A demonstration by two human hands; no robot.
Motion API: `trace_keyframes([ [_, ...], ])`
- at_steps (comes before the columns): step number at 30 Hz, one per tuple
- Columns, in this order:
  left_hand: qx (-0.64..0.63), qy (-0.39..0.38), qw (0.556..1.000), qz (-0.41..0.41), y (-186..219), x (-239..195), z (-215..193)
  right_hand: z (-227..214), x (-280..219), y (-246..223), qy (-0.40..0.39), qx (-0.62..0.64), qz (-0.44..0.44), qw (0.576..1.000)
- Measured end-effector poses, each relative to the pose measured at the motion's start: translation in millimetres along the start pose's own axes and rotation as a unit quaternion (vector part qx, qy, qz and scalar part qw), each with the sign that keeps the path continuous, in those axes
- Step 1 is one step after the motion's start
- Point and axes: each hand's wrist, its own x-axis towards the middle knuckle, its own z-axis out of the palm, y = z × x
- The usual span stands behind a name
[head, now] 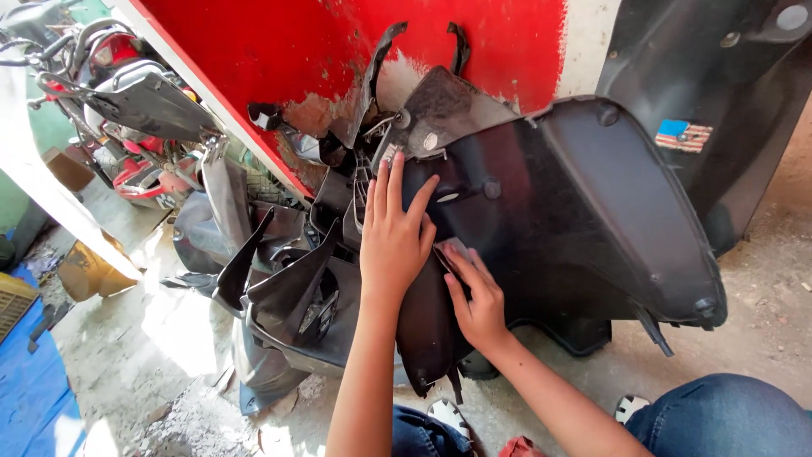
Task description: The person sands down black plastic motorcycle body panels using small pieces of sandpaper.
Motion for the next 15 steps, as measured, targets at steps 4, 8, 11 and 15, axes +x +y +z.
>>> trace_keyframes([
  [4,-0.012,-0.007,1.0,0.001,5,1,-1,-6,14,5,-0.026,0.006,-0.007,1.0],
  [8,-0.024,-0.019,1.0,-0.006,8,4,-5,-6,11,-20,-0.035,0.038,0.049,0.997],
  [11,-0.034,-0.018,0.999,-0.011,5,2,-4,-6,10,-16,-0.031,-0.007,-0.03,0.999],
  [15,-0.062,-0.004,0.998,-0.013,2,2,-6,-7,21,-4,-0.025,-0.068,-0.01,0.997],
])
